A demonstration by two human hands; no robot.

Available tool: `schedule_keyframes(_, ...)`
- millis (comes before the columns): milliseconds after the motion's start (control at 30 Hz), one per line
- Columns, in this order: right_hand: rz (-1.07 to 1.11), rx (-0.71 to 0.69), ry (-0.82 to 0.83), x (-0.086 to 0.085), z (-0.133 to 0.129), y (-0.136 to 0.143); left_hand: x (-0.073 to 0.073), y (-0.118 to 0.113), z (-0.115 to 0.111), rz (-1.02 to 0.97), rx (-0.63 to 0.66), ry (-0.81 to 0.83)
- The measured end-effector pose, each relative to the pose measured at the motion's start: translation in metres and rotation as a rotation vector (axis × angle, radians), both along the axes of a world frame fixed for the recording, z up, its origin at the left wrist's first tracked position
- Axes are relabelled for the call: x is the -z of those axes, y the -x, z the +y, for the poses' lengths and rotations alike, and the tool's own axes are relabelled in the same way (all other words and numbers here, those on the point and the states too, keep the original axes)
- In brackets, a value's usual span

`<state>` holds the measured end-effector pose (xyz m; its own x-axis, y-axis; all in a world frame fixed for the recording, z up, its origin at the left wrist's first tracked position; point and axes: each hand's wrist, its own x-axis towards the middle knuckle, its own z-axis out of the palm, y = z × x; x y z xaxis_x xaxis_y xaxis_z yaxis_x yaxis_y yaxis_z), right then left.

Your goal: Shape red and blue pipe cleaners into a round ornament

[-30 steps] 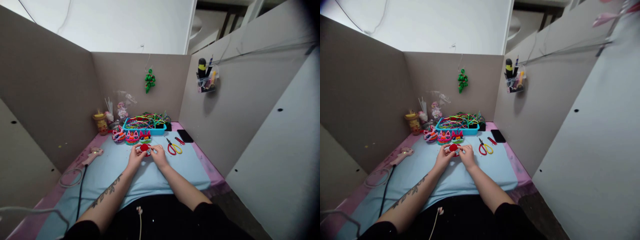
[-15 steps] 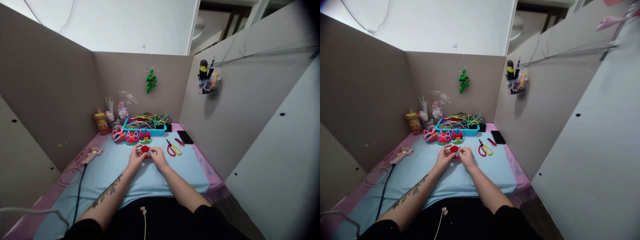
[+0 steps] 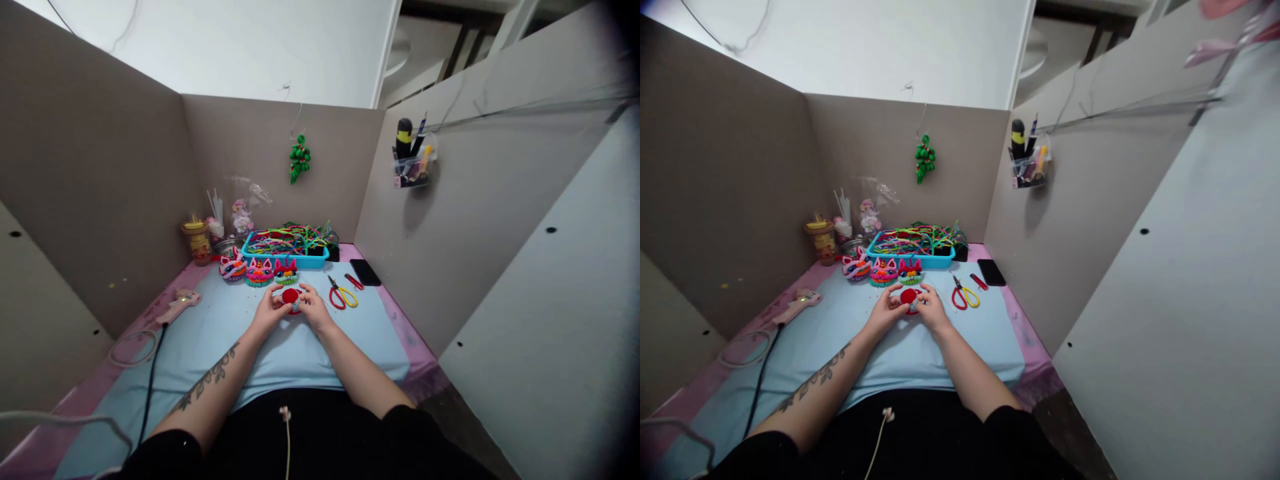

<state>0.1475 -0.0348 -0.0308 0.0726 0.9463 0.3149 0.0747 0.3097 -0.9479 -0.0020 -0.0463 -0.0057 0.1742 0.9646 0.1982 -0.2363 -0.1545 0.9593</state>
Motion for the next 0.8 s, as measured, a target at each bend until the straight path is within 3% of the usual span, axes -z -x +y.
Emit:
schedule_keyframes(167,-0.008,0.053,0.013,-0.004,-0.004,-0.002,-0.001,0.003,0.002,-0.069,-0.045,0.058)
schedule_keyframes(333,-0.085,0.159,-0.08,-0.009,-0.012,0.001,0.004,0.007,0.009,-0.142,-0.128,0.131)
schedule_keyframes(600,-0.255,0.27,-0.174,-0.017,-0.018,0.014,0.0,0.004,0.004,-0.115,-0.062,0.111)
schedule_keyframes(800,-0.176,0.251,-0.208,-0.023,-0.024,0.011,-0.003,0.005,0.004,-0.143,-0.146,0.128)
